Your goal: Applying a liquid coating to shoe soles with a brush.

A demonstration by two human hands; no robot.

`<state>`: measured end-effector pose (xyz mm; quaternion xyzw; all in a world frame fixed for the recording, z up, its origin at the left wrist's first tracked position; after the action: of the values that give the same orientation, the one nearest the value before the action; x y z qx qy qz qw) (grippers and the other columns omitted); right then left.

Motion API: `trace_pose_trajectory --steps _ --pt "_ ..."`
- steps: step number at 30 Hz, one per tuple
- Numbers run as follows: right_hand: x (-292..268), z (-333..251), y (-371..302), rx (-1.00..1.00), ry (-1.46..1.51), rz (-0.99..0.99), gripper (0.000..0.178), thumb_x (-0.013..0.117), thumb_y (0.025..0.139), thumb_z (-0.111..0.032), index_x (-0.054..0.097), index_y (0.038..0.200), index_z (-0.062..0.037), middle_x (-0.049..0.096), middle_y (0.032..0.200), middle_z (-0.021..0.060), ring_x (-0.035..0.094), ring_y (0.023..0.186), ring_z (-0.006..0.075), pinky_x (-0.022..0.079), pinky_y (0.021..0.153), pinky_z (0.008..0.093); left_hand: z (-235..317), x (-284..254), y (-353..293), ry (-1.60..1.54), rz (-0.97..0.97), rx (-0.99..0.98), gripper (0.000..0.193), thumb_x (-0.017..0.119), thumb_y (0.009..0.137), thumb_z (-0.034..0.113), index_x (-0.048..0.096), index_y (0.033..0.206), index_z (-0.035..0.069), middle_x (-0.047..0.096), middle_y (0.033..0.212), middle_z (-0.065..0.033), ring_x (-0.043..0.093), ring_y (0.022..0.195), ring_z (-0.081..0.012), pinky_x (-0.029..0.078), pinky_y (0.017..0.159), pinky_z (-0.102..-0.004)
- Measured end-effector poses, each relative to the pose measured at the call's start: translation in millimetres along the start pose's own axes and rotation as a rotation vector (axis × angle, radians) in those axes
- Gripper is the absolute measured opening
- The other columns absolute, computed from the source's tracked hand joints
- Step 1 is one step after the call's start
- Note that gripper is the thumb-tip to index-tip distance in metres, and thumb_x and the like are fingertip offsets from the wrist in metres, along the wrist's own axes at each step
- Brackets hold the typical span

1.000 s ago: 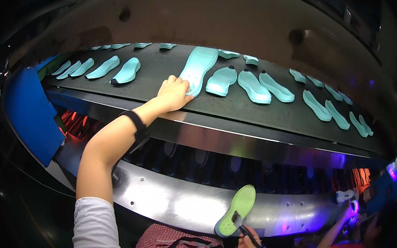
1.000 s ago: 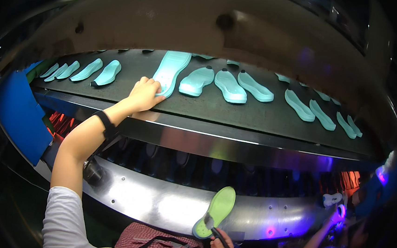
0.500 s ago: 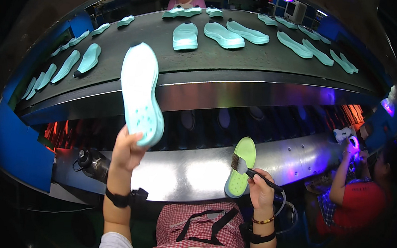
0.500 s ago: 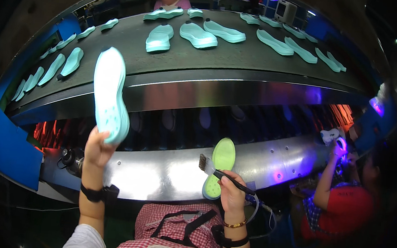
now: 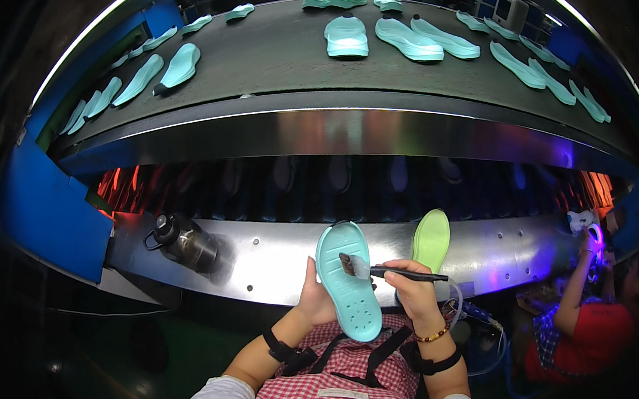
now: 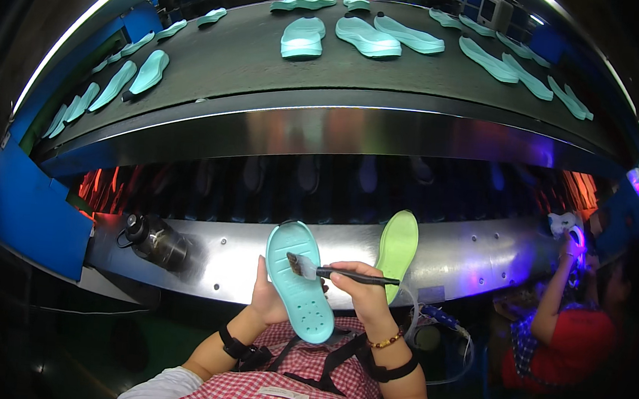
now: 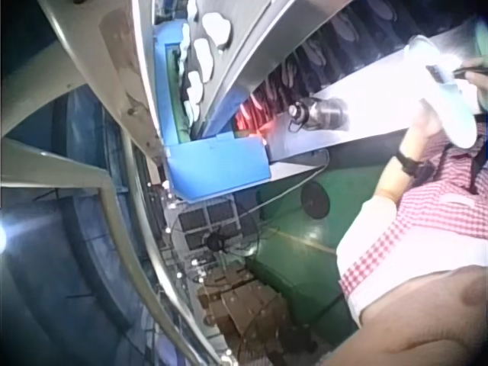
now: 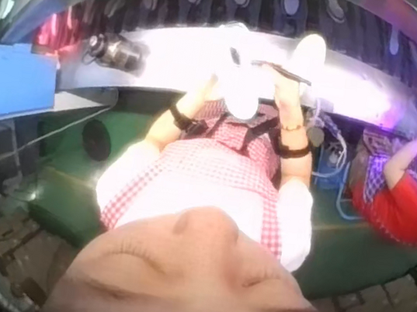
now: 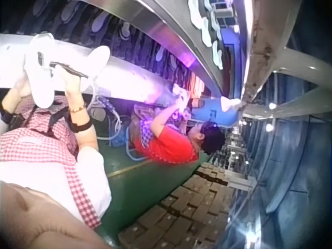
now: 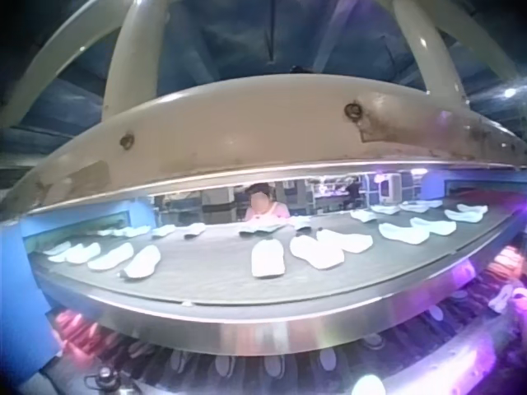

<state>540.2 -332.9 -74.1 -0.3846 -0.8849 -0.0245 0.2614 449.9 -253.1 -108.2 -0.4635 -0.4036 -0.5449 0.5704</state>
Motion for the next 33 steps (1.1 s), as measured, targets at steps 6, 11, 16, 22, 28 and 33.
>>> trace_pose_trajectory --steps 6,11,16,22,28,33 --pt "23.2 -11.3 24.0 -0.011 -0.137 -0.009 0.019 0.063 0.076 -0.001 0.061 0.095 0.0039 0.063 0.09 0.009 0.058 0.081 0.0115 0.047 0.072 0.0212 -2.7 2.5 3.5 -0.019 0.05 -0.006 0.089 0.004 0.077 0.072 0.031 0.132 0.009 0.046 0.121 -0.0189 0.046 0.11 -0.0338 0.033 0.096 -0.0469" --pt "84.8 -48.0 6.3 -0.569 -0.859 -0.134 0.02 0.065 0.069 -0.007 0.065 0.088 -0.0026 0.064 0.079 0.0124 0.06 0.071 0.0219 0.046 0.069 0.0297 2.2 -29.2 7.2 0.125 0.363 0.199 0.075 0.01 0.083 0.065 0.035 0.128 0.01 0.045 0.122 -0.0121 0.044 0.113 -0.0269 0.034 0.097 -0.0404" --pt "93.2 -40.6 -28.3 -0.448 -0.945 -0.534 0.018 0.066 0.068 -0.008 0.065 0.085 -0.0022 0.064 0.073 0.0125 0.061 0.067 0.0239 0.046 0.066 0.0314 47.2 -33.9 -5.3 0.166 0.419 0.304 0.077 0.008 0.082 0.066 0.044 0.118 0.008 0.053 0.108 -0.0132 0.052 0.1 -0.0276 0.042 0.088 -0.041" --pt "71.1 -67.6 -28.3 -0.22 -0.694 -0.417 0.021 0.066 0.072 -0.005 0.065 0.093 -0.0011 0.063 0.08 0.011 0.061 0.069 0.0154 0.048 0.063 0.0254 28.2 9.7 -7.0 0.216 0.108 0.126 0.081 0.007 0.081 0.067 0.041 0.123 0.007 0.053 0.109 -0.0145 0.053 0.1 -0.0286 0.044 0.086 -0.0434" --pt "97.8 -78.0 -34.0 -0.359 -0.684 -0.514 0.021 0.068 0.071 -0.005 0.066 0.091 -0.0016 0.064 0.083 0.0102 0.061 0.077 0.0175 0.047 0.07 0.0255 11.8 33.1 -3.6 0.041 0.22 0.107 0.082 0.008 0.08 0.069 0.038 0.127 0.008 0.048 0.119 -0.0142 0.049 0.107 -0.0278 0.041 0.091 -0.0423" --pt "75.9 -98.7 -27.8 -0.372 -0.649 -0.361 0.02 0.066 0.071 -0.001 0.065 0.092 0.0008 0.064 0.081 0.0125 0.062 0.075 0.0174 0.05 0.064 0.0255 23.8 47.2 -6.1 0.157 0.25 0.181 0.083 0.006 0.08 0.068 0.043 0.121 0.007 0.055 0.106 -0.0143 0.056 0.092 -0.0267 0.046 0.082 -0.0392"
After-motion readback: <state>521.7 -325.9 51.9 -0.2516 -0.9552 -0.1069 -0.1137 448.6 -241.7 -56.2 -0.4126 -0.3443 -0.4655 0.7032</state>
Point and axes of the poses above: each hand's wrist, its own y-axis towards the middle knuckle, its own x-axis out of the palm, z = x × y, the point moved 9 cm from there along y, towards the middle knuckle
